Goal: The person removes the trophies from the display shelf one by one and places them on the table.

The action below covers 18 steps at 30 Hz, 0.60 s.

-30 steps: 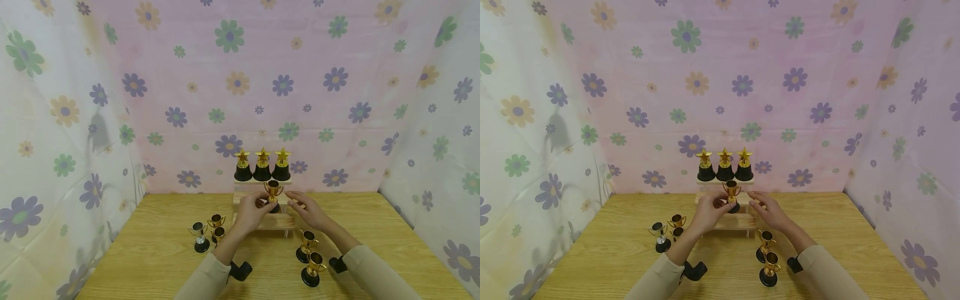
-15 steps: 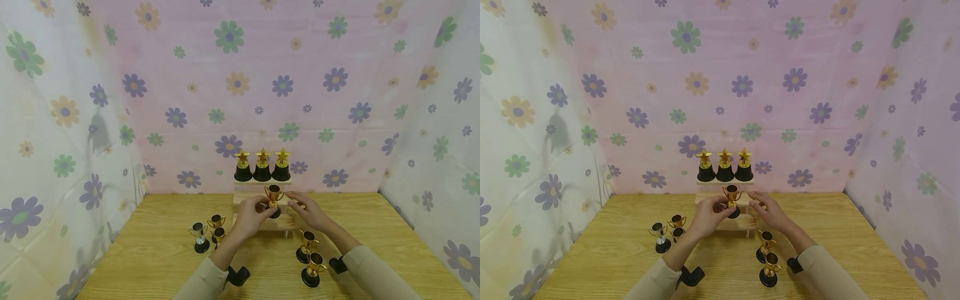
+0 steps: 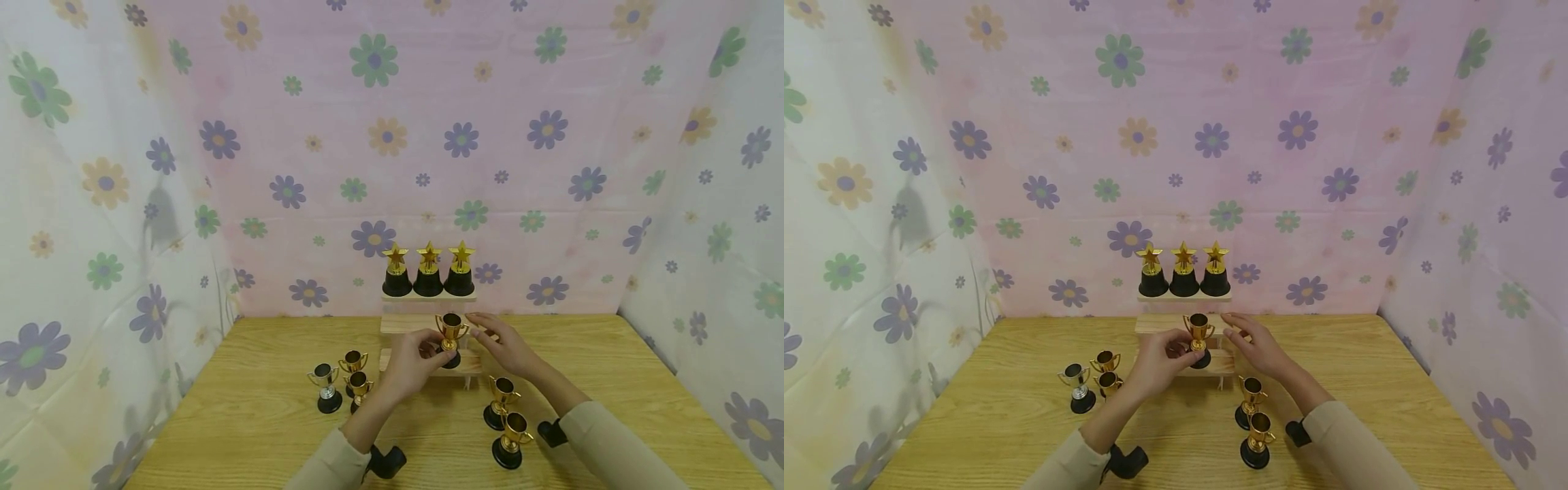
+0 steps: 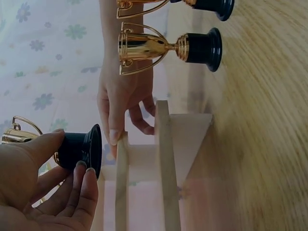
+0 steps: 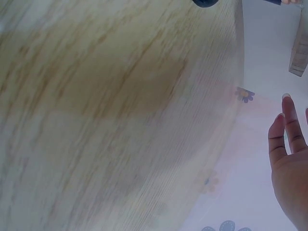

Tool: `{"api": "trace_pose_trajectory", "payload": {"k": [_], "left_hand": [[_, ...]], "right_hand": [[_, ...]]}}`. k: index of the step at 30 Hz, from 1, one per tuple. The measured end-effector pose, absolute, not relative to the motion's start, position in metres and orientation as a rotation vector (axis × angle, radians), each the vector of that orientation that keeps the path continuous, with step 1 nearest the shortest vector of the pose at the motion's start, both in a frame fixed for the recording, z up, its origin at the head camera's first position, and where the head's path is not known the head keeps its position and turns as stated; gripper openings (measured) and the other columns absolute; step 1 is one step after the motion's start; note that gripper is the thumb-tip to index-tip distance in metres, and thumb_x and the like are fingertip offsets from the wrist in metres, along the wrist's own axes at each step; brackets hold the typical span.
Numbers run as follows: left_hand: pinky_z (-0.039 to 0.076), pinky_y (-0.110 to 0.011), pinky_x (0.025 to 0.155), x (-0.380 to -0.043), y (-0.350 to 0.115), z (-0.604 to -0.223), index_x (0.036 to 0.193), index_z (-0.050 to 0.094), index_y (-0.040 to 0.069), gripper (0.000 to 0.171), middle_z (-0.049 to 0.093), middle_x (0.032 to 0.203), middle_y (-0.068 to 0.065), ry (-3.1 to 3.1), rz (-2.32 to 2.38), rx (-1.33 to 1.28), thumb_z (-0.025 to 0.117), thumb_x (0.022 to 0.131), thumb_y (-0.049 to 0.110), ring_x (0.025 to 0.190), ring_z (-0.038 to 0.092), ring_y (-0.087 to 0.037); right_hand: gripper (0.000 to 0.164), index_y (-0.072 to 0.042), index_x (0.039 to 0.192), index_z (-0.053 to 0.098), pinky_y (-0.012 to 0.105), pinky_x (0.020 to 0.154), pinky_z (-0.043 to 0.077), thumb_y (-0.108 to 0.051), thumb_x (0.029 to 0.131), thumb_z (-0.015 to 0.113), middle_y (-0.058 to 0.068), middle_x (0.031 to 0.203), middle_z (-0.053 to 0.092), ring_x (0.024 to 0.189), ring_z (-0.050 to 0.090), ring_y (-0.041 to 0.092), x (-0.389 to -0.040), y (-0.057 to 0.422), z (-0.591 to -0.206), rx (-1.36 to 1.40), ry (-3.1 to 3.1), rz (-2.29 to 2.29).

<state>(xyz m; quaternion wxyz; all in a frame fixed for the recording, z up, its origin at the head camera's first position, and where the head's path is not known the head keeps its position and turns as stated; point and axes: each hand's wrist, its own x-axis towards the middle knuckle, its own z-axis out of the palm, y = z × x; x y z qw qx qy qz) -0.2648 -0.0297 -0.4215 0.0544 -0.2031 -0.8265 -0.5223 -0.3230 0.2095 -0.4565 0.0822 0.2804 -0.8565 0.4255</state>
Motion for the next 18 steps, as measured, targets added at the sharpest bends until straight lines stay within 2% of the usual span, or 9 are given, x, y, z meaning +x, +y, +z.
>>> {"api": "trace_pose_trajectory", "payload": {"k": [5, 10, 18], "left_hand": [[0.053, -0.024, 0.063, -0.262, -0.029, -0.427, 0.113, 0.074, 0.008, 0.027, 0.072, 0.096, 0.0, -2.518, -1.58, -0.624, 0.079, 0.092, 0.025, 0.078, 0.063, -0.01], [0.053, -0.025, 0.063, -0.261, -0.028, -0.431, 0.109, 0.074, 0.009, 0.023, 0.072, 0.098, -0.001, -2.505, -1.562, -0.659, 0.08, 0.092, 0.023, 0.078, 0.064, -0.01], [0.053, -0.023, 0.065, -0.259, -0.024, -0.44, 0.104, 0.074, 0.006, 0.023, 0.072, 0.096, -0.002, -2.539, -1.515, -0.698, 0.081, 0.09, 0.023, 0.075, 0.063, -0.006]], "right_hand": [[0.043, -0.003, 0.149, 0.052, 0.055, 0.096, 0.051, -0.019, 0.109, 0.052, 0.024, 0.152, 0.047, 0.126, 0.056, 0.039, -0.337, 0.216, -0.474, 0.846, -2.562, 1.264], [0.043, -0.006, 0.149, 0.052, 0.056, 0.095, 0.051, -0.021, 0.109, 0.051, 0.022, 0.154, 0.046, 0.123, 0.057, 0.039, -0.337, 0.217, -0.474, 0.85, -2.558, 1.277], [0.042, -0.003, 0.149, 0.052, 0.054, 0.095, 0.051, -0.015, 0.108, 0.053, 0.021, 0.153, 0.047, 0.126, 0.057, 0.039, -0.334, 0.215, -0.472, 0.852, -2.538, 1.269]]}}
